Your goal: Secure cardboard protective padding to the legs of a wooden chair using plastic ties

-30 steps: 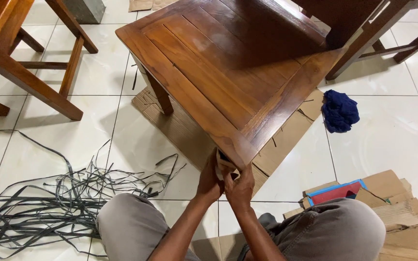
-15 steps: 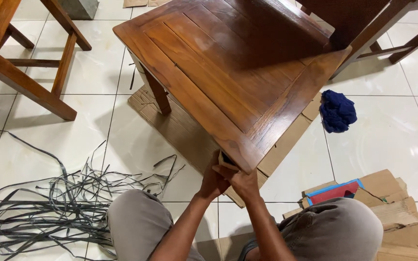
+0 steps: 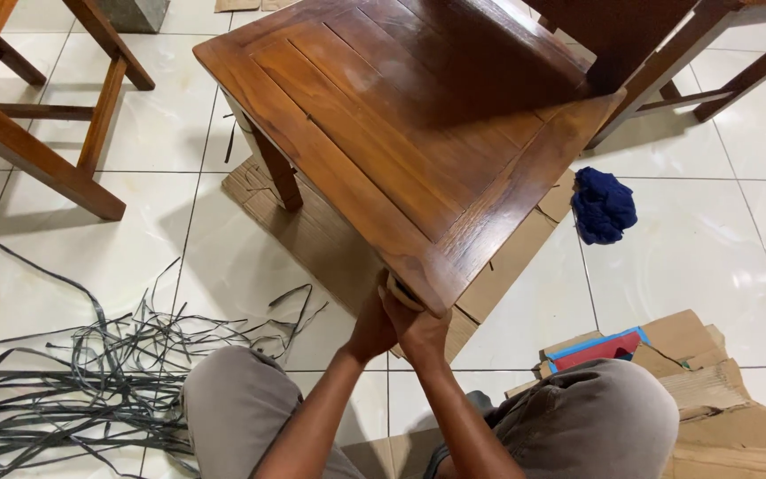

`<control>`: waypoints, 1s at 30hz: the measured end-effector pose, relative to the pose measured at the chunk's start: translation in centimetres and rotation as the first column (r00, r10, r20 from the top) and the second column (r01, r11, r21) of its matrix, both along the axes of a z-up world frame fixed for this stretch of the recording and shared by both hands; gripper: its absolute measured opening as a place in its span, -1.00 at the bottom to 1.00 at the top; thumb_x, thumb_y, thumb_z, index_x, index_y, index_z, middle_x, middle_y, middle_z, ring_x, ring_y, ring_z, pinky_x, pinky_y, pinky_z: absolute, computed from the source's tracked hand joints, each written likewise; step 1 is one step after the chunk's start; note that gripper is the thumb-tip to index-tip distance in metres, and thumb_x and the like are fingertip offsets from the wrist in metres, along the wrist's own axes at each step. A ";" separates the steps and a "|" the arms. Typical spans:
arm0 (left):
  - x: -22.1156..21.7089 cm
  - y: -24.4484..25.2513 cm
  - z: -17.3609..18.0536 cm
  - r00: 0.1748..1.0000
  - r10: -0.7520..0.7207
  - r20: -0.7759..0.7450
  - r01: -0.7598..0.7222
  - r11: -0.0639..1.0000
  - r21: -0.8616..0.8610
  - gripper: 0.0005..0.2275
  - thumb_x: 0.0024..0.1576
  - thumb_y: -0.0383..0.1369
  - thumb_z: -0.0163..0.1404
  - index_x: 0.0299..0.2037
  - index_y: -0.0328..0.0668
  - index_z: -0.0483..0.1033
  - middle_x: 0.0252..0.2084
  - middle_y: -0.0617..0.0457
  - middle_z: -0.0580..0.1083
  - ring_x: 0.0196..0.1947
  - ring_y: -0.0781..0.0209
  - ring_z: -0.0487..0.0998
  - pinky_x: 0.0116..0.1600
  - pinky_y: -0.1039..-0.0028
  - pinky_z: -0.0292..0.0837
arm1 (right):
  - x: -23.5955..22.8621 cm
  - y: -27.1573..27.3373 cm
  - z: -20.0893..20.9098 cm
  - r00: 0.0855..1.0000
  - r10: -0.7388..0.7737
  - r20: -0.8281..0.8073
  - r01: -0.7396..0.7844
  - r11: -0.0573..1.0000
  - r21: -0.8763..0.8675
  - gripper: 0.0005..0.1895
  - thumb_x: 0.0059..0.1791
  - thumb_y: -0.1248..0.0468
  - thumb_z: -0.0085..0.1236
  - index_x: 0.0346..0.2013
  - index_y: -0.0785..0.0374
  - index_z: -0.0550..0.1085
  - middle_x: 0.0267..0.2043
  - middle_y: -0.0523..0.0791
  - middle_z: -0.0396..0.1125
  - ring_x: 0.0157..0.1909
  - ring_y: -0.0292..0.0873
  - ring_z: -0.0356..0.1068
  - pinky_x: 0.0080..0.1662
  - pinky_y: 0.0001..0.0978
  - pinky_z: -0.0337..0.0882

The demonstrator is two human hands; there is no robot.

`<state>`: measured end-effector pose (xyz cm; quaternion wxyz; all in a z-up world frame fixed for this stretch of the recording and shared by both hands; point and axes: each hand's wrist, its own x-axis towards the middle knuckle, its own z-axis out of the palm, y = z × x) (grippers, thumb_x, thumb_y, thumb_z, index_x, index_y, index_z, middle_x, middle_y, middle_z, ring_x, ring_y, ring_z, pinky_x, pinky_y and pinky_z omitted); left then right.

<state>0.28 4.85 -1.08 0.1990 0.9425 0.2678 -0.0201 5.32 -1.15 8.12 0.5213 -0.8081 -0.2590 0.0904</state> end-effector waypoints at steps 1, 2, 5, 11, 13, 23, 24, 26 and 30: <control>0.1 -0.1 0.2 1.000 -0.002 -0.001 0.002 1.000 0.002 -0.60 0.35 -0.31 -0.33 0.39 -0.09 0.27 0.44 -0.02 0.31 0.46 0.13 0.20 0.56 0.01 -0.40 | 0.0 0.0 0.1 1.000 -0.002 -0.001 0.002 1.000 0.002 -0.61 -0.34 0.08 0.63 -0.39 0.21 0.66 -0.30 0.07 0.57 -0.14 0.11 0.59 -0.11 -0.12 0.56; 0.1 -0.2 0.3 0.997 0.053 0.051 -0.048 0.994 -0.097 -0.59 0.35 -0.29 -0.35 0.40 -0.09 0.25 0.44 -0.03 0.31 0.47 0.11 0.20 0.57 0.02 -0.38 | -0.1 0.1 0.2 1.000 -0.010 0.000 0.010 1.000 -0.009 -0.58 -0.36 0.07 0.64 -0.39 0.23 0.65 -0.31 0.08 0.56 -0.13 0.14 0.58 -0.14 -0.07 0.55; 0.3 -0.7 0.5 0.966 0.207 0.156 -0.143 0.926 -0.348 -0.57 0.36 -0.25 -0.40 0.43 -0.07 0.19 0.45 -0.04 0.29 0.47 0.08 0.20 0.57 0.04 -0.34 | -0.2 -0.4 -2.0 1.000 0.007 -0.014 -0.006 0.996 0.094 -0.53 -0.37 0.14 0.65 -0.30 0.25 0.63 -0.28 0.12 0.55 -0.11 0.17 0.57 -0.13 0.02 0.54; 0.7 -1.4 0.5 0.770 0.604 0.207 -0.167 0.503 -0.848 -0.51 0.37 -0.14 -0.50 0.50 -0.01 0.06 0.48 -0.07 0.26 0.49 0.00 0.20 0.59 0.10 -0.25 | 0.5 -1.5 -3.0 0.990 0.103 0.093 -0.119 0.973 0.198 -0.61 -0.21 0.20 0.50 -0.17 0.30 0.62 -0.21 0.03 0.57 -0.18 0.00 0.60 -0.17 -0.29 0.55; 1.0 -0.7 0.4 0.707 0.687 0.169 -0.129 0.359 -0.924 -0.50 0.38 -0.11 -0.53 0.51 0.00 0.03 0.49 -0.08 0.25 0.50 -0.02 0.20 0.59 0.11 -0.23 | 1.1 -1.5 -3.0 0.977 0.196 0.081 -0.208 0.961 0.184 -0.63 -0.11 0.21 0.37 -0.09 0.36 0.59 -0.15 -0.07 0.59 -0.26 -0.18 0.62 -0.25 -0.44 0.56; -0.3 1.1 0.6 0.683 0.578 0.446 0.285 0.351 -0.892 -0.62 0.20 -0.39 -0.07 0.26 -0.08 0.35 0.21 0.08 0.44 0.18 0.22 0.39 0.33 0.24 0.07 | 2.5 -1.4 -5.8 0.968 0.177 -0.176 -0.151 0.977 0.148 -0.53 -0.30 0.21 0.57 -0.18 0.28 0.60 -0.22 0.09 0.55 -0.15 0.07 0.58 -0.08 -0.20 0.54; -0.7 1.9 2.0 0.818 0.551 0.164 0.190 0.010 -0.982 -0.61 0.30 -0.25 -0.25 0.35 0.13 0.34 0.40 0.14 0.39 0.44 0.21 0.29 0.59 0.03 -0.33 | 2.7 -1.5 -5.9 0.965 0.196 -0.175 -0.172 0.975 0.144 -0.53 -0.29 0.21 0.56 -0.16 0.28 0.60 -0.20 0.07 0.55 -0.15 0.04 0.58 -0.09 -0.23 0.55; 0.0 0.3 -0.6 0.713 0.554 0.429 0.198 0.428 -0.882 -0.66 0.22 -0.35 -0.09 0.21 -0.10 0.36 0.17 0.05 0.46 0.12 0.20 0.40 0.27 0.23 0.08 | 3.1 -1.6 -6.2 0.961 0.215 -0.173 -0.192 0.971 0.140 -0.54 -0.28 0.21 0.54 -0.15 0.28 0.59 -0.19 0.05 0.55 -0.16 0.02 0.58 -0.10 -0.26 0.56; -0.6 0.6 -1.7 0.765 0.528 0.369 0.100 0.469 -0.878 -0.72 0.28 -0.38 -0.04 0.19 -0.13 0.35 0.29 -0.12 0.48 0.31 0.11 0.45 0.46 0.16 0.13 | 3.6 -1.8 -6.5 0.947 0.271 -0.171 -0.250 0.959 0.133 -0.55 -0.23 0.21 0.48 -0.11 0.28 0.58 -0.16 -0.01 0.57 -0.18 -0.06 0.59 -0.12 -0.34 0.58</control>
